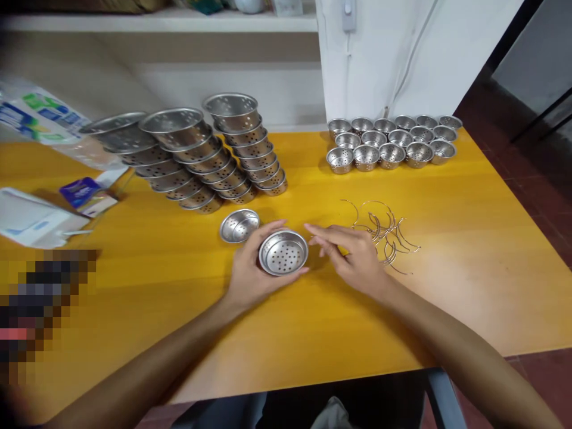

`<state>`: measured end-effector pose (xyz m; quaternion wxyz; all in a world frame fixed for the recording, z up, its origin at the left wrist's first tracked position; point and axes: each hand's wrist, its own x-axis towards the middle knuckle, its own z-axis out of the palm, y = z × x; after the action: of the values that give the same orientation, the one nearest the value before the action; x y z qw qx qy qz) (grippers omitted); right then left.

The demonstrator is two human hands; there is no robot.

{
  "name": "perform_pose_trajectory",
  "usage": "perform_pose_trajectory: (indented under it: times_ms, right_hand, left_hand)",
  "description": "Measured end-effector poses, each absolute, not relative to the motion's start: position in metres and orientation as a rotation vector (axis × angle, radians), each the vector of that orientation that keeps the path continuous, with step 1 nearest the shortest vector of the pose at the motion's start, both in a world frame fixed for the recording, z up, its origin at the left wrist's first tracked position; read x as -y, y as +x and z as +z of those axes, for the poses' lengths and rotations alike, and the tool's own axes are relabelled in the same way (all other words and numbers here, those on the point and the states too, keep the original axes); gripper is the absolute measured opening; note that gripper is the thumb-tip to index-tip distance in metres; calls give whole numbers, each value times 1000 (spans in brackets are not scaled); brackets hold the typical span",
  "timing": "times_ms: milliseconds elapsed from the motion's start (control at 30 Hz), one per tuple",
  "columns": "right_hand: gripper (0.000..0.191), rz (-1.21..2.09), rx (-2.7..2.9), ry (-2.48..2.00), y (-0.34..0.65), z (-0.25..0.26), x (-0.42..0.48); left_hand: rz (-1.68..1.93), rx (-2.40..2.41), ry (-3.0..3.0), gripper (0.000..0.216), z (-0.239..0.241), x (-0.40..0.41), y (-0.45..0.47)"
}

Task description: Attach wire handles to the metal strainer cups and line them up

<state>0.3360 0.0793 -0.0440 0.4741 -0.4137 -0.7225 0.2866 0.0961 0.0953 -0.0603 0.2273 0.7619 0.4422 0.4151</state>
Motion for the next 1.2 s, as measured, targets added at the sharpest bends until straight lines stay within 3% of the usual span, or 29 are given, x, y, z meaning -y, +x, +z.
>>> perform_pose_trajectory:
  times_ms: [100,200,367,867,1200]
  right_hand:
    - [16,905,1634,-1121,329,-44,-73]
    - [24,1025,1618,-1189,327,-43,-75]
    - [31,754,1779,-1208,324,-48,-76]
    - [18,566,1865,-1159,322,-53,-75]
    - [16,466,1873,-1140,322,-56,-72]
  left_hand:
    - [1042,-1181,2004,89,-67,-90,102]
    - [1014,-1163,1977,87,-67,-90,102]
    - [941,-1046,2051,79,-67,-87,104]
    - [908,-950,2079,83,-74,-83,104]
    - [977,-779,2248,58,-68,-89,107]
